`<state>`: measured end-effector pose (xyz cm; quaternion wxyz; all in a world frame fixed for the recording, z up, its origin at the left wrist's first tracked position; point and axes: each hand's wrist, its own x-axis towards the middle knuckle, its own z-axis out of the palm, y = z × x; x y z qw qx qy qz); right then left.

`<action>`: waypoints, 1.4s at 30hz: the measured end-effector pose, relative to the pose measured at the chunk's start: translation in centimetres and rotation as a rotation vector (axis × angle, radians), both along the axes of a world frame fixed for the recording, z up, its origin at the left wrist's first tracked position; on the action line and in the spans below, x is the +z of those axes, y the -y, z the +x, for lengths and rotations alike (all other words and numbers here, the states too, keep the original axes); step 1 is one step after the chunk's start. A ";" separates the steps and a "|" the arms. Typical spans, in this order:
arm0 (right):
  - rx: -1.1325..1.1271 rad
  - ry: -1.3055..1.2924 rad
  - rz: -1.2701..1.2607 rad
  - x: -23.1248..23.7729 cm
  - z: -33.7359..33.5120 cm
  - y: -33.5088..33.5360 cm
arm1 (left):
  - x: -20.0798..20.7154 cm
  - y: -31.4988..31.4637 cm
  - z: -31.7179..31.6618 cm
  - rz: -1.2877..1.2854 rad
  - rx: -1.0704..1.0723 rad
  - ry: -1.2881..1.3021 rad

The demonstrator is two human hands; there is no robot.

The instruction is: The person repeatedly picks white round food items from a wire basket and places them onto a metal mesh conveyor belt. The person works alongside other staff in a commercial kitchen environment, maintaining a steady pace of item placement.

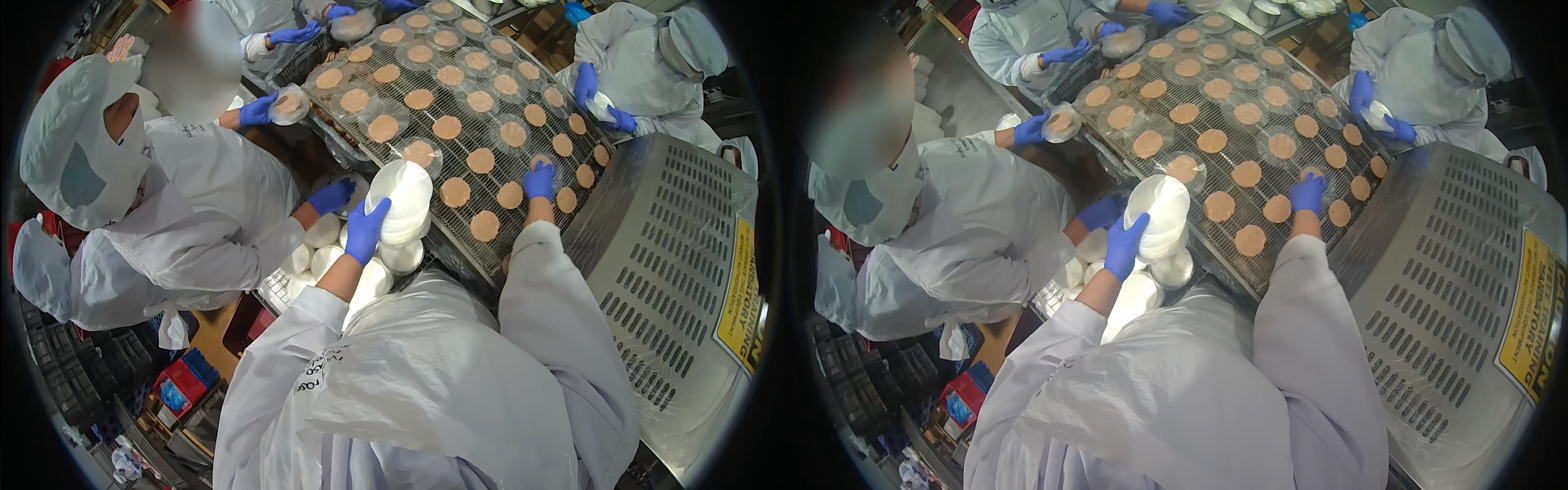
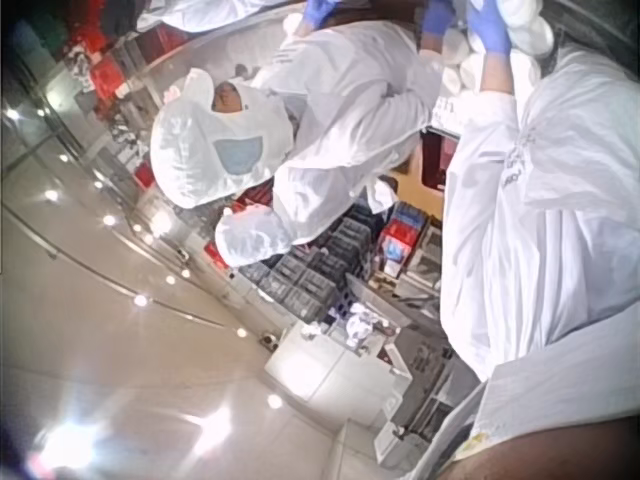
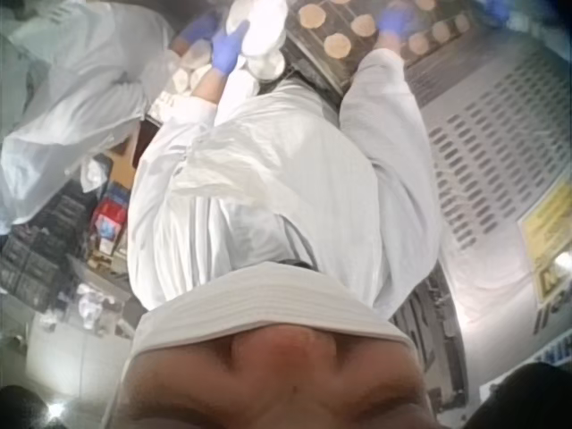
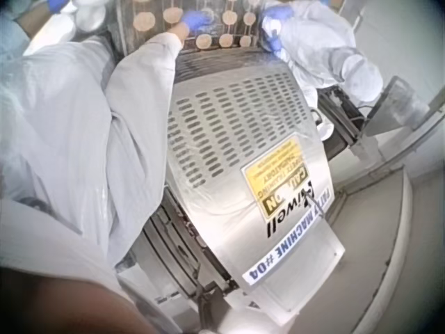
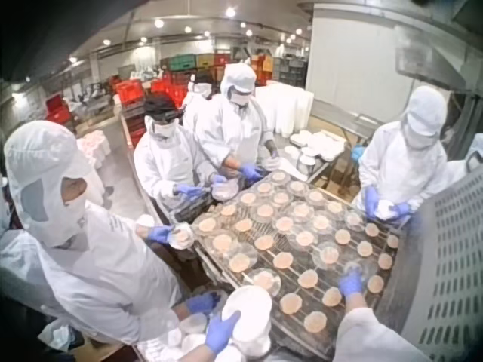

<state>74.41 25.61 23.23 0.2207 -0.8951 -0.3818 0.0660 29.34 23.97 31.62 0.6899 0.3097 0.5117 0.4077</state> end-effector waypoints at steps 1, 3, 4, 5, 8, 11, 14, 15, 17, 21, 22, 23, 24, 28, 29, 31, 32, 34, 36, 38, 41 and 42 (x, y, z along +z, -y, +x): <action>0.120 0.283 -0.098 -0.6 -4.2 0.3 | -1.3 0.3 -0.4 0.016 0.011 -0.028; 0.298 -0.767 0.277 4.0 -13.9 -1.7 | -2.0 0.7 -1.2 0.050 0.023 -0.084; 0.554 -0.479 0.041 10.1 -20.6 -2.2 | -1.8 0.8 -1.9 0.061 0.037 -0.122; 0.588 -0.868 -0.187 11.7 -23.6 -2.3 | -1.4 0.7 -1.9 0.080 0.017 -0.144; 0.766 -0.603 -0.037 7.1 -28.2 -1.2 | -0.2 1.0 -2.9 0.002 0.098 -0.058; 0.732 -0.677 0.107 7.6 -28.0 -0.1 | -1.2 2.3 -4.1 0.042 0.128 -0.111; 0.577 -0.754 -0.187 12.0 -25.2 -2.7 | -1.5 2.8 -5.7 -0.020 0.111 -0.097; 0.566 -0.577 -0.064 11.3 -24.5 -3.2 | -1.5 3.3 -6.2 -0.051 0.132 -0.083; 0.522 -0.216 0.173 8.1 -23.4 -3.5 | -1.8 4.1 -6.8 -0.069 0.134 -0.082; 0.998 0.423 0.175 0.4 -25.9 -0.4 | -2.8 4.5 -7.0 -0.108 0.098 -0.049; 0.901 0.220 0.033 1.0 -26.1 1.0 | -3.0 4.8 -7.1 -0.106 0.094 -0.073; 0.796 0.020 -0.104 2.9 -26.2 2.3 | -3.0 5.1 -7.0 -0.102 0.092 -0.098; 0.680 -0.177 -0.240 4.0 -26.0 3.4 | -3.2 5.5 -6.8 -0.100 0.085 -0.121; 0.600 -0.360 -0.039 4.5 -26.1 7.9 | -4.0 6.2 -5.3 -0.041 0.012 -0.104; 0.560 -0.611 0.094 4.5 -27.2 8.4 | -4.2 6.3 -4.8 -0.009 -0.026 -0.120; 0.562 -0.608 -0.042 5.4 -28.2 8.4 | -4.1 6.6 -3.8 0.023 -0.074 -0.131; 0.565 -0.606 -0.112 6.8 -28.3 8.3 | -3.5 6.7 -3.2 0.022 -0.084 -0.123; 0.546 -0.672 -0.083 8.3 -26.8 8.6 | -2.8 7.0 -2.5 0.019 -0.095 -0.126; 0.527 -0.695 0.052 6.6 -24.2 9.6 | -2.7 7.5 -2.2 0.010 -0.097 -0.149; 0.426 -0.734 -0.062 8.7 -22.3 8.5 | -2.9 7.3 -2.3 0.015 -0.098 -0.108; 0.395 -0.356 -0.164 11.8 -20.7 7.6 | -3.2 7.7 -2.5 -0.011 -0.071 -0.082; 0.391 -0.271 0.009 10.2 -20.3 8.4 | -3.3 7.9 -2.5 -0.024 -0.058 -0.079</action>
